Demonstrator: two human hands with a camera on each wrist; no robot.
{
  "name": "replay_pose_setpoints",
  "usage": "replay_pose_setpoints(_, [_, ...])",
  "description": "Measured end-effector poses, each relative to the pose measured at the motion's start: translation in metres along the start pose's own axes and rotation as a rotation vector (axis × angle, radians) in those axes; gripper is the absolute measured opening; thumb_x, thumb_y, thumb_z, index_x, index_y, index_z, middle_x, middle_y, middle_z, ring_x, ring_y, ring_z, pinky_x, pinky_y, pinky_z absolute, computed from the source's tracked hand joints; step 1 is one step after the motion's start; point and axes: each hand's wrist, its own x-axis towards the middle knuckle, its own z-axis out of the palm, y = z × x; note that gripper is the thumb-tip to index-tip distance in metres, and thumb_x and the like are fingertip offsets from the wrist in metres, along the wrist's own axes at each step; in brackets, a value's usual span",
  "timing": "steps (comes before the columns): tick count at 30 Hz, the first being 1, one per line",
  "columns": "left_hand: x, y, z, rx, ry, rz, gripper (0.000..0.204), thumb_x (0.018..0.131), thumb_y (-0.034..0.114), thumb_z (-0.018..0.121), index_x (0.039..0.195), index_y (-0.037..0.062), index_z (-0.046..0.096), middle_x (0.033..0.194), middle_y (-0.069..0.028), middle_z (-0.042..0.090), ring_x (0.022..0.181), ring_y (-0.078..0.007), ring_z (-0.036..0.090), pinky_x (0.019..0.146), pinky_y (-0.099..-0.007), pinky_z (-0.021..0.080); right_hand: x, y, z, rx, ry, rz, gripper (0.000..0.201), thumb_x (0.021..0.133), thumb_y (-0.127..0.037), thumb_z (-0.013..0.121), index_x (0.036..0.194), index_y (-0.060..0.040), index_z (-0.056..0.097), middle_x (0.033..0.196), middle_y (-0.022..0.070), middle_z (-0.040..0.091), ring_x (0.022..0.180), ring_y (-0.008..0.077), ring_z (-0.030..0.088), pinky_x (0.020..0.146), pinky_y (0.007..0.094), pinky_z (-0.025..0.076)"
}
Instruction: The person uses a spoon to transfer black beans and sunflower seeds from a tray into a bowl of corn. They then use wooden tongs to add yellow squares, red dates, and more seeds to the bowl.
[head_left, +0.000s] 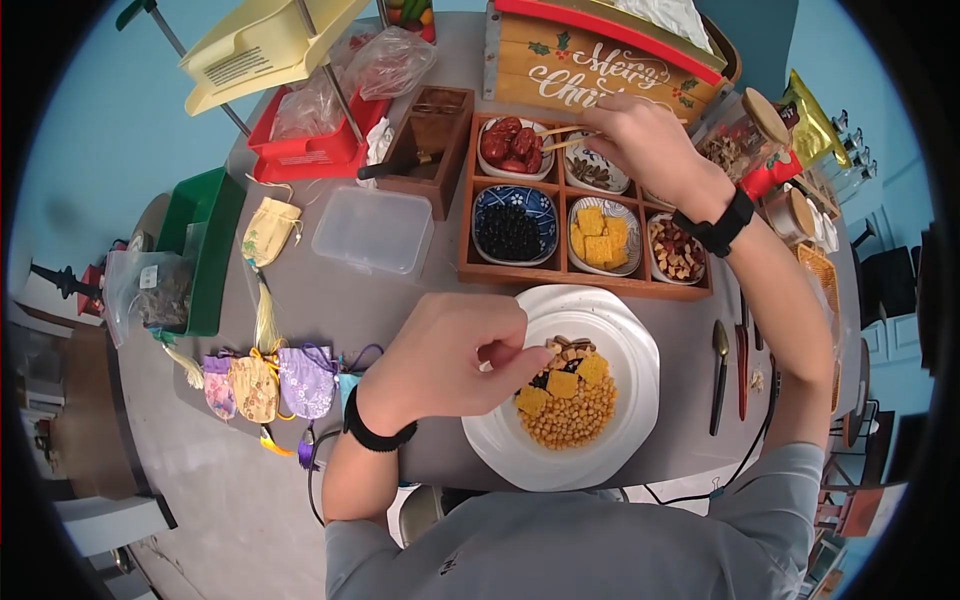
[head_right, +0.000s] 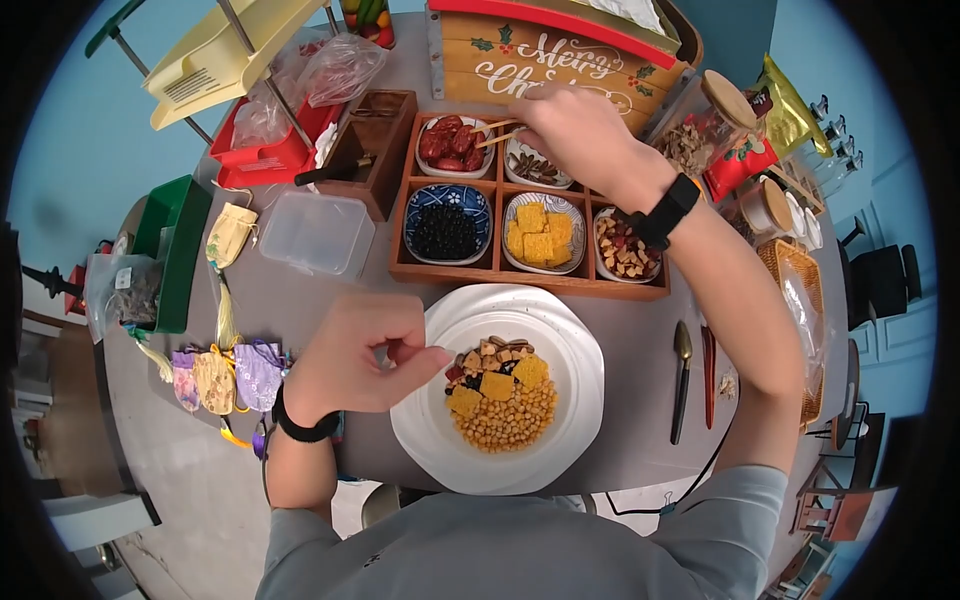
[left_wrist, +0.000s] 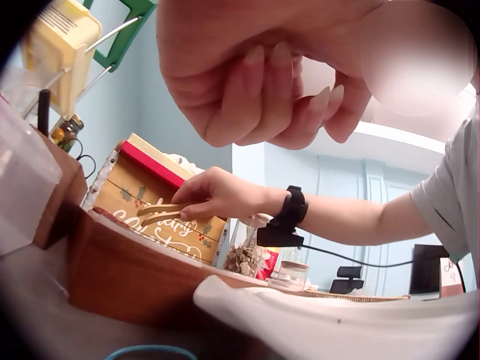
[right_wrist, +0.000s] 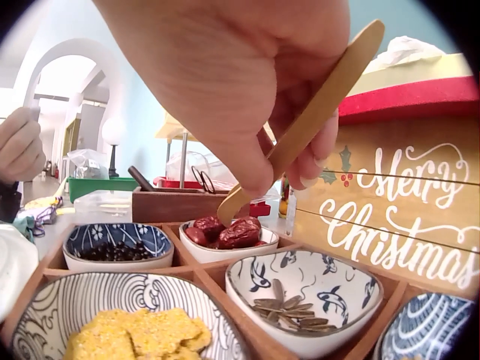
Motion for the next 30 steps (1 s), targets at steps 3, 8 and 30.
replay_pose_setpoints(3, [0.001, -0.007, 0.008, 0.065, -0.003, 0.03, 0.036, 0.081, 0.011, 0.08, 0.062, 0.0064, 0.049, 0.055, -0.0042, 0.047, 0.047, -0.0216, 0.046, 0.046, -0.033, 0.033, 0.005, 0.001, 0.003, -0.028, -0.018, -0.048, 0.021, 0.086, -0.012, 0.073, 0.105, -0.0047, 0.068, 0.097, 0.0129, 0.068, 0.094, 0.0357, 0.067, 0.077, 0.0466, 0.055])
replay_pose_setpoints(8, [0.002, -0.012, 0.013, 0.046, -0.01, 0.02, 0.037, 0.081, 0.012, 0.079, 0.062, 0.0063, 0.048, 0.055, -0.0052, 0.046, 0.048, -0.0238, 0.047, 0.046, -0.0341, 0.034, 0.014, 0.001, 0.012, -0.047, 0.037, -0.124, 0.021, 0.084, -0.011, 0.073, 0.103, -0.0051, 0.067, 0.095, 0.011, 0.065, 0.095, 0.0338, 0.064, 0.079, 0.0452, 0.054])
replay_pose_setpoints(30, [0.002, -0.017, 0.013, -0.005, -0.03, 0.009, 0.036, 0.082, 0.01, 0.078, 0.062, 0.0053, 0.048, 0.055, -0.0053, 0.045, 0.048, -0.0213, 0.044, 0.046, -0.0331, 0.033, 0.014, 0.016, 0.035, -0.178, 0.163, -0.308, 0.012, 0.082, -0.01, 0.068, 0.092, -0.0041, 0.064, 0.086, 0.0077, 0.062, 0.087, 0.0275, 0.062, 0.073, 0.0395, 0.054])
